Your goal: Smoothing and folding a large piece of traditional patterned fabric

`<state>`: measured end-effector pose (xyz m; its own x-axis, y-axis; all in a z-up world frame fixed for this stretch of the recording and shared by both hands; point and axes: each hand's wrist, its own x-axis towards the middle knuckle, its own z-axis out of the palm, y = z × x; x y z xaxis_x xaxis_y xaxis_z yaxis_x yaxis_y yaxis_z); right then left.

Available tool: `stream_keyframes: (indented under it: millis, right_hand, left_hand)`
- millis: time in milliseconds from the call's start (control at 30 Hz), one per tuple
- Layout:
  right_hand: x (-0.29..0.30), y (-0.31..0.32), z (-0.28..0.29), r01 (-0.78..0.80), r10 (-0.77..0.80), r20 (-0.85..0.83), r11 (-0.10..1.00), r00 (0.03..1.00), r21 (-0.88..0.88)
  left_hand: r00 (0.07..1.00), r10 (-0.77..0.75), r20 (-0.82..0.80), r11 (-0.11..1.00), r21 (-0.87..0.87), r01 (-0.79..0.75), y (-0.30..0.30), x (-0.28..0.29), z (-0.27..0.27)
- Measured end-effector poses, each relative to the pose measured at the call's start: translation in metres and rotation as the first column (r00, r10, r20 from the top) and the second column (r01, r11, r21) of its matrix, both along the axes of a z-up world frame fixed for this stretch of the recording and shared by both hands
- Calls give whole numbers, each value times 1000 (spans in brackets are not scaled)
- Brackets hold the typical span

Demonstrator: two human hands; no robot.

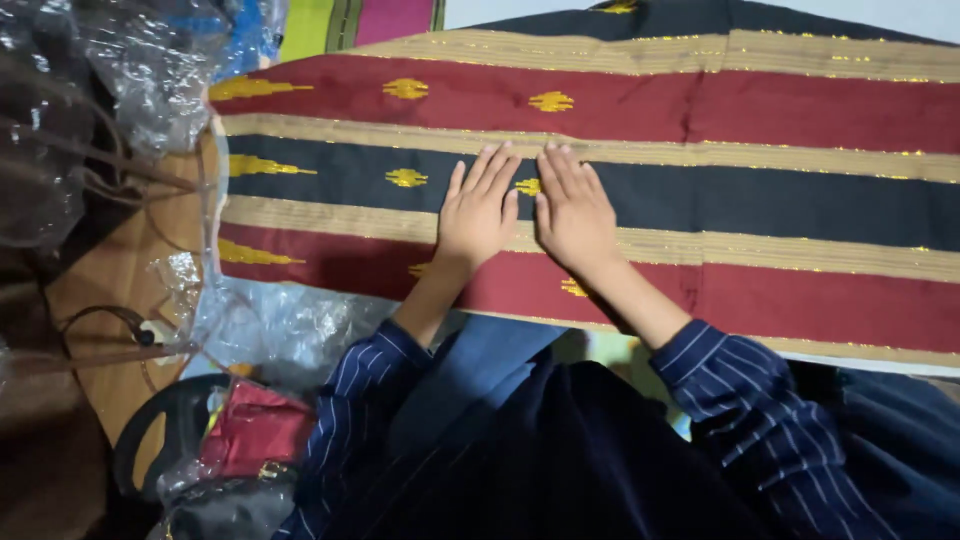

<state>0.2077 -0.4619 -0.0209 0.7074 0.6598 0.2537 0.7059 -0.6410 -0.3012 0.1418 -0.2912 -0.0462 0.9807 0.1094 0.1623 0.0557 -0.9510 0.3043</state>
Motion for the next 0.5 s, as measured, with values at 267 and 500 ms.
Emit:
stream_keyframes:
  millis: [267, 500]
  right_hand:
    - [38, -64, 1, 75, -71, 83, 996, 994, -49]
    - [112, -80, -42, 95, -85, 123, 992, 989, -78]
  left_hand:
    - [1000, -9, 27, 999, 54, 7, -2, 2, 9]
    - [980, -105, 168, 966, 252, 61, 27, 59, -10]
